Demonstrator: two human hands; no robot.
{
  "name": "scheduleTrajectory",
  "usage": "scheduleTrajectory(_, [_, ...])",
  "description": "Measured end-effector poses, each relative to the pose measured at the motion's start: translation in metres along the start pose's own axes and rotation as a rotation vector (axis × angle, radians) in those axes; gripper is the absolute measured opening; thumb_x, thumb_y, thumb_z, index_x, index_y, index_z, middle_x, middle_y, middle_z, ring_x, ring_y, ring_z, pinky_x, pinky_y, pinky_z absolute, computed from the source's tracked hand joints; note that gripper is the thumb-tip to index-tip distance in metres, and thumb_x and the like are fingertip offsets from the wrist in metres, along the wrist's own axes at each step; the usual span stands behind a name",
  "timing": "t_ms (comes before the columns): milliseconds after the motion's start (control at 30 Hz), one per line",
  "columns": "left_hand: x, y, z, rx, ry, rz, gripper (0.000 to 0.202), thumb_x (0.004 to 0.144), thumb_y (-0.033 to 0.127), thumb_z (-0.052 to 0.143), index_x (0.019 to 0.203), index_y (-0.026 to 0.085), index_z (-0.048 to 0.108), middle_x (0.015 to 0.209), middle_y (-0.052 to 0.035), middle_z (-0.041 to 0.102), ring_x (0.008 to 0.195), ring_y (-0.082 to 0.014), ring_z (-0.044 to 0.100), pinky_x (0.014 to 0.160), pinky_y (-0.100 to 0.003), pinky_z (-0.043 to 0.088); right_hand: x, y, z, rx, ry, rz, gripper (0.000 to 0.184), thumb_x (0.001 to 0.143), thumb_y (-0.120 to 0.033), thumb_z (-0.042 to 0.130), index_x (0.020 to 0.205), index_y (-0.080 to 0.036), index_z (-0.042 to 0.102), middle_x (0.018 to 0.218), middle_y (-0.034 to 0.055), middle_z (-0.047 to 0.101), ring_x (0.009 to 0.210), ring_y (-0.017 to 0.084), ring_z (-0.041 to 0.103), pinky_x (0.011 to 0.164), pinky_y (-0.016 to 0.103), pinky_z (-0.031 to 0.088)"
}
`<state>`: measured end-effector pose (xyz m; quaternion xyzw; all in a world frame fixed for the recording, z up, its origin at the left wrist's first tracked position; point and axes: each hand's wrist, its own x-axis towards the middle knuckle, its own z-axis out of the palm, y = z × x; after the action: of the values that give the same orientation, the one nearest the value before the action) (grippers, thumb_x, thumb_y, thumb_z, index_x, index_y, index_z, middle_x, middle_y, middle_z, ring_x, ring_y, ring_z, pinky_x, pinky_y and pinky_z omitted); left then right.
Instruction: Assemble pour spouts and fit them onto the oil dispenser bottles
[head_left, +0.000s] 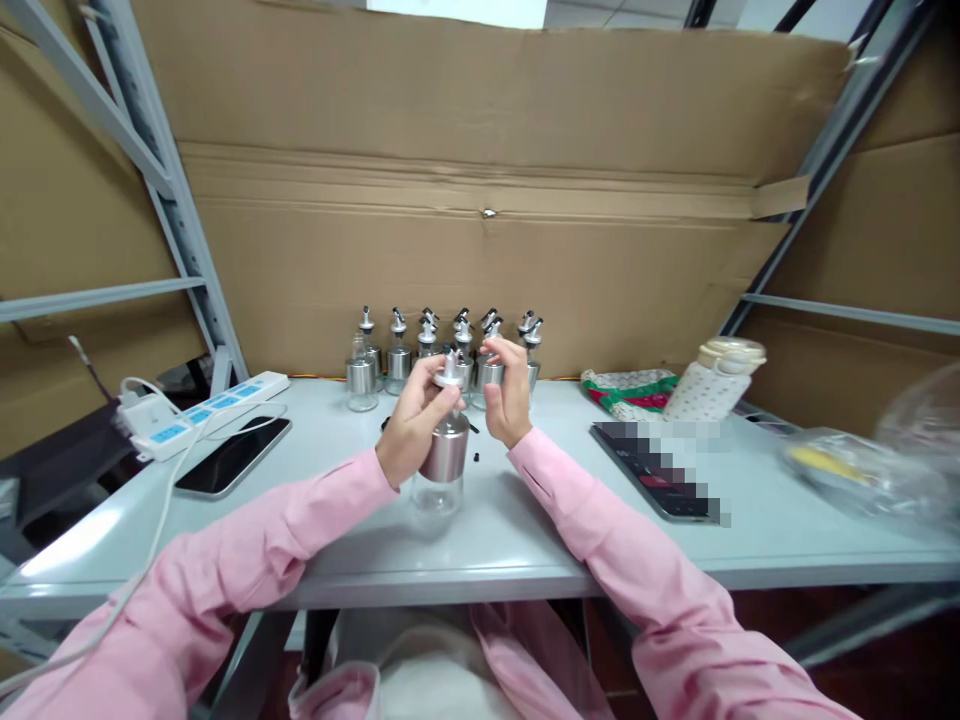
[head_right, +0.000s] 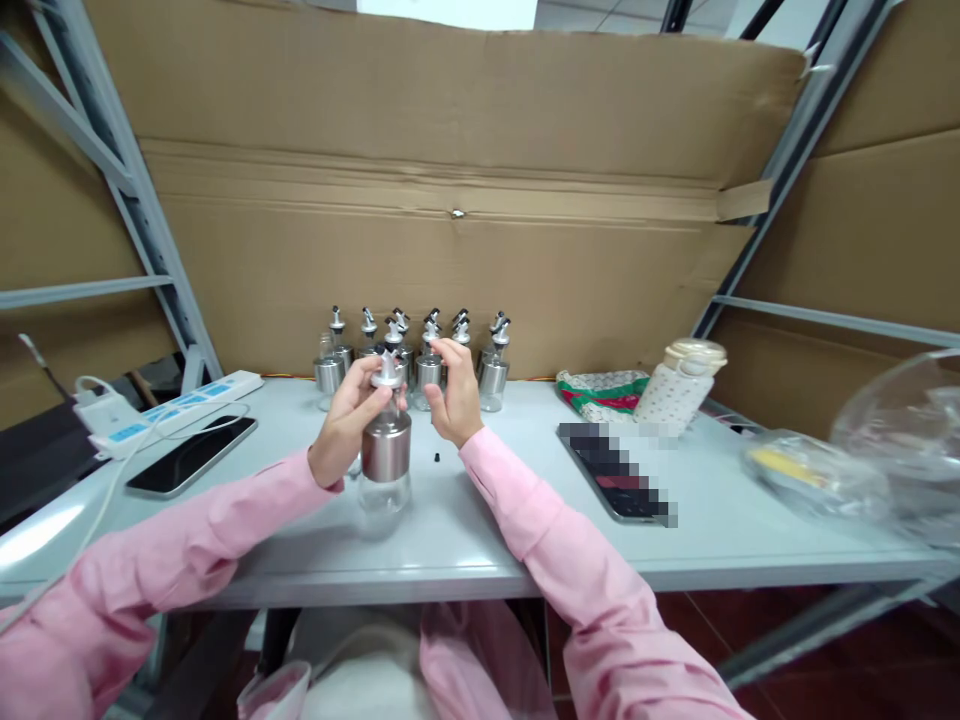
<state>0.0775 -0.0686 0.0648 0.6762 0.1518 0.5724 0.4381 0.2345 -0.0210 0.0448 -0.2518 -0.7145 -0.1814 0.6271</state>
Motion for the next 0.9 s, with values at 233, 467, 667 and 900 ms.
scheduleTrajectory(233, [-0.024, 0.001, 0.009, -0.083, -0.099, -0.008, 0.030, 0.083, 0.038, 0.051, 0.107, 0.022, 0.043, 0.088, -0.0008, 0.050, 0.077, -0.0124, 0.052, 0.071, -0.026, 0.044, -0.001, -0.018, -0.001, 0.093, -0.042, -0.226, 0.044, 0.089, -0.047, 0.023, 0.121, -0.022, 0.040, 0.103, 0.0099, 0.053, 0.096, 0.023, 0.054, 0.077, 0.041, 0.048])
scheduleTrajectory(467, [-0.032, -0.013, 0.013, -0.132, -0.094, -0.017, 0.029, 0.085, 0.040, 0.049, 0.107, 0.024, 0.042, 0.083, 0.0009, 0.052, 0.072, -0.0120, 0.055, 0.069, -0.027, 0.045, -0.007, -0.015, -0.001, 0.053, -0.125, -0.240, 0.052, 0.087, -0.054, 0.015, 0.114, -0.021, 0.044, 0.094, 0.0097, 0.058, 0.085, 0.021, 0.059, 0.068, 0.038, 0.049])
scheduleTrajectory(667, [-0.033, -0.019, 0.011, -0.153, -0.075, -0.060, 0.035, 0.082, 0.045, 0.050, 0.107, 0.022, 0.040, 0.078, 0.0004, 0.053, 0.068, -0.0133, 0.056, 0.066, -0.028, 0.047, -0.011, -0.010, 0.000, 0.102, -0.226, -0.174, 0.053, 0.085, -0.056, 0.016, 0.115, -0.021, 0.044, 0.093, 0.0102, 0.060, 0.086, 0.023, 0.060, 0.072, 0.040, 0.048])
scheduleTrajectory(900, [-0.032, -0.014, 0.010, -0.170, -0.079, -0.153, 0.039, 0.077, 0.048, 0.054, 0.099, 0.017, 0.046, 0.070, -0.0004, 0.056, 0.063, -0.0133, 0.056, 0.063, -0.026, 0.046, -0.005, -0.016, -0.002, 0.115, -0.168, -0.288, 0.047, 0.087, -0.050, 0.021, 0.116, -0.021, 0.043, 0.094, 0.0103, 0.060, 0.086, 0.023, 0.060, 0.069, 0.038, 0.049])
